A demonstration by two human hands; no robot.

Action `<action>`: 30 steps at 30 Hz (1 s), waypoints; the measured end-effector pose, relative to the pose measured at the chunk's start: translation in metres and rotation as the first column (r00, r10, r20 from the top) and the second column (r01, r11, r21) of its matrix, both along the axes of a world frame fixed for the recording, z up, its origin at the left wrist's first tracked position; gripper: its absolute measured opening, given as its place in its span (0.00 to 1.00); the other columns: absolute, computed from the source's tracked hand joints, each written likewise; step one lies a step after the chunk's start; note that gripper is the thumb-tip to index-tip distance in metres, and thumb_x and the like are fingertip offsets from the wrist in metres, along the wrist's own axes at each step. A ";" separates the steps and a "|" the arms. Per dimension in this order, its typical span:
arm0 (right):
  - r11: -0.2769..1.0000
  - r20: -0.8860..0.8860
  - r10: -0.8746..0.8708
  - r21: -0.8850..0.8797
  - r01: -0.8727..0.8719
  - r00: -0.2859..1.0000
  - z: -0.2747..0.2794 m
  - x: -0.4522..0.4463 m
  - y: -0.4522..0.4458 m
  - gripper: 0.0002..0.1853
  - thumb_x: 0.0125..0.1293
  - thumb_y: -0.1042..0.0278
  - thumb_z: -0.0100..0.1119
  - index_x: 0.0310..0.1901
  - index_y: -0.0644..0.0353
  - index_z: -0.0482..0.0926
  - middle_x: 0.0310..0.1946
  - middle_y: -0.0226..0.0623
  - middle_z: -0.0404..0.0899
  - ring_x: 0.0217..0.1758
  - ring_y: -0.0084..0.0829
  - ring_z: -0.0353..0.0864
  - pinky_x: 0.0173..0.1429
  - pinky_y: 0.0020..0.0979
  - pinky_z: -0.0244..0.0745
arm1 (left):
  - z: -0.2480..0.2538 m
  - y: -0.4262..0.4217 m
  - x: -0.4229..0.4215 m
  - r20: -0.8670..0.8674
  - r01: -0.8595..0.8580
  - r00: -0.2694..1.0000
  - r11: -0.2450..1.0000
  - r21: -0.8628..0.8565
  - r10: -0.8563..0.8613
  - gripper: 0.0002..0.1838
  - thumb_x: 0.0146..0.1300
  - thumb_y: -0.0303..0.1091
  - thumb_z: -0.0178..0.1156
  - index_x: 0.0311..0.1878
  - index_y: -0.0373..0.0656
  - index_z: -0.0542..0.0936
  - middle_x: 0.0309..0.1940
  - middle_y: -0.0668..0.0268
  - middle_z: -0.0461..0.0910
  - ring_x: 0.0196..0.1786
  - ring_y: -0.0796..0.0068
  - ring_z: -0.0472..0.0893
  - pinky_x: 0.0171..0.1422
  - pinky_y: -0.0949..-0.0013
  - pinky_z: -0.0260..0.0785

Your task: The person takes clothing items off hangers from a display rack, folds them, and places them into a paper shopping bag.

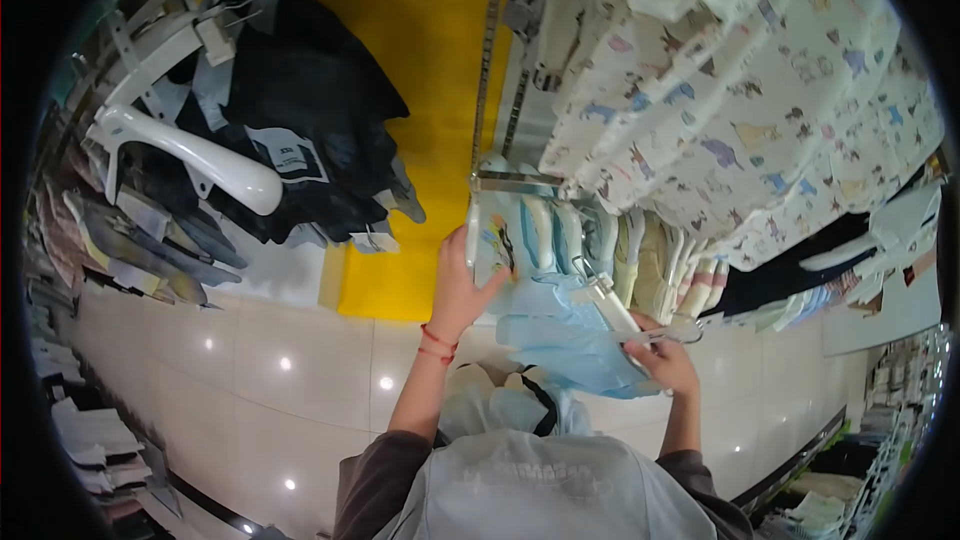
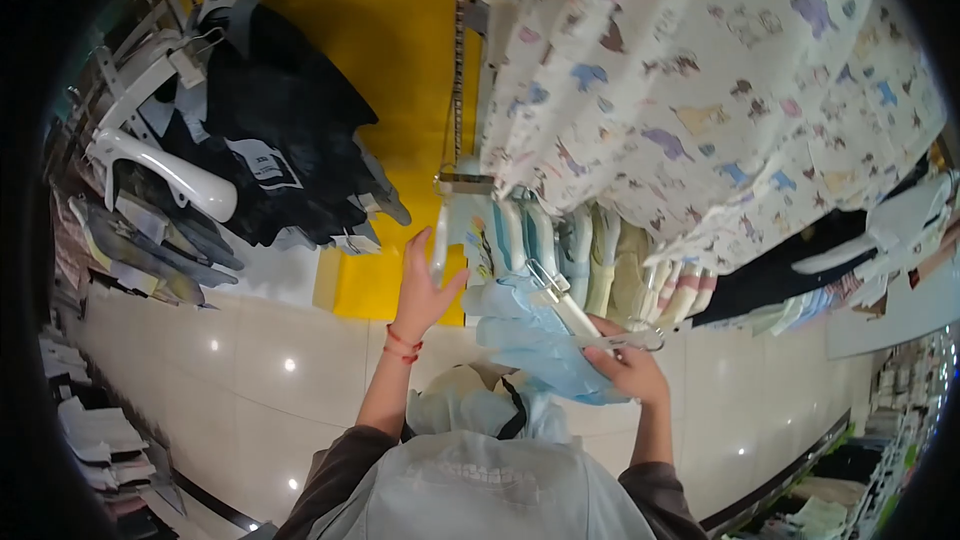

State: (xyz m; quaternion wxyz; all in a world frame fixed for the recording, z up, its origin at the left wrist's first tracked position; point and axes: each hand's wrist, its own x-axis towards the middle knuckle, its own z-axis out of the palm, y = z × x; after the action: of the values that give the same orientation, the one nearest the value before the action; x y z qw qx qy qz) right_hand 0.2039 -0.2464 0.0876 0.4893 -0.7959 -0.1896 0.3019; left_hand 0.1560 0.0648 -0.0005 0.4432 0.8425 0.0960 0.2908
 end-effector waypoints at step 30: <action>0.815 0.223 0.579 -0.168 -0.555 0.784 0.061 -0.049 -0.085 0.20 0.61 0.64 0.57 0.56 0.52 0.75 0.37 0.34 0.80 0.38 0.33 0.77 0.44 0.27 0.71 | 0.081 -0.150 -0.135 0.166 0.513 0.853 0.737 -0.440 -0.495 0.37 0.46 0.33 0.71 0.60 0.37 0.65 0.55 0.58 0.72 0.61 0.65 0.68 0.66 0.63 0.55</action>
State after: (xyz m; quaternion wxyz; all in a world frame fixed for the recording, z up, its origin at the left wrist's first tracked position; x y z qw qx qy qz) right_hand 0.1549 -0.3310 0.1488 0.3084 -0.7568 -0.4692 0.3347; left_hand 0.0214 -0.0847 0.0802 0.6970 0.6982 -0.0768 0.1438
